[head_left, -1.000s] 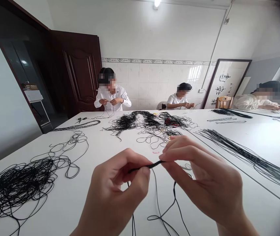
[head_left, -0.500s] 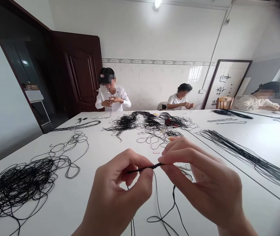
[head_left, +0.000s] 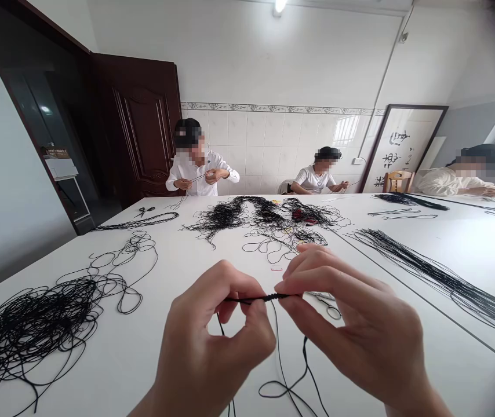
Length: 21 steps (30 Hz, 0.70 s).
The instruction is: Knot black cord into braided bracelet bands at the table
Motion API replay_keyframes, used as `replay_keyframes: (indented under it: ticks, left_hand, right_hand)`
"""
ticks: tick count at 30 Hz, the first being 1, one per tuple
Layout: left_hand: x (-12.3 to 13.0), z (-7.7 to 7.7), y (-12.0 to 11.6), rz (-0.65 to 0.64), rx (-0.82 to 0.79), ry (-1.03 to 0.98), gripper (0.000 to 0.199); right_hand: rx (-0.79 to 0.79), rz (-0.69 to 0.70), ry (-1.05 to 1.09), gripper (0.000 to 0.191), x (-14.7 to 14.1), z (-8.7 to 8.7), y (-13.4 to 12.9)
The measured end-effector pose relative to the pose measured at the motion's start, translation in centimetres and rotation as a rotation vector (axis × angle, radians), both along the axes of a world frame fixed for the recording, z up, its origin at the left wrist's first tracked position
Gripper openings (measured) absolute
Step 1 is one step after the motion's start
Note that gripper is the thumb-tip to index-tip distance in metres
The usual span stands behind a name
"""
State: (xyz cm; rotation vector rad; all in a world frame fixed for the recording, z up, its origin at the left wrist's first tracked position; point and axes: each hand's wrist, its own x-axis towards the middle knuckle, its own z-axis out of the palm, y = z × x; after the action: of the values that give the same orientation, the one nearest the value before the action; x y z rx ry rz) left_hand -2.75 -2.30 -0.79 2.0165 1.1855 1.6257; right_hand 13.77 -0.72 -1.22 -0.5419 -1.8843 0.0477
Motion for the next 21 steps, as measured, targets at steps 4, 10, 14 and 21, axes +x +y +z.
replay_keyframes:
  ticks: [4, 10, 14, 21]
  left_hand:
    - [0.05, 0.15, 0.06, 0.002, -0.064, -0.023, 0.016]
    - [-0.01, 0.27, 0.23, -0.009, -0.059, -0.006, 0.018]
    - [0.02, 0.32, 0.16, -0.005, -0.045, -0.003, 0.018]
    - [0.14, 0.10, 0.12, -0.020, -0.013, -0.017, 0.017]
  right_hand:
    - [-0.003, 0.004, 0.000, 0.018, 0.00, -0.03, 0.01]
    - [-0.002, 0.003, -0.008, 0.019, -0.04, -0.08, 0.06]
    - [0.007, -0.005, -0.007, 0.017, -0.01, -0.01, -0.01]
    - [0.011, -0.013, -0.024, 0.016, -0.21, 0.10, 0.16]
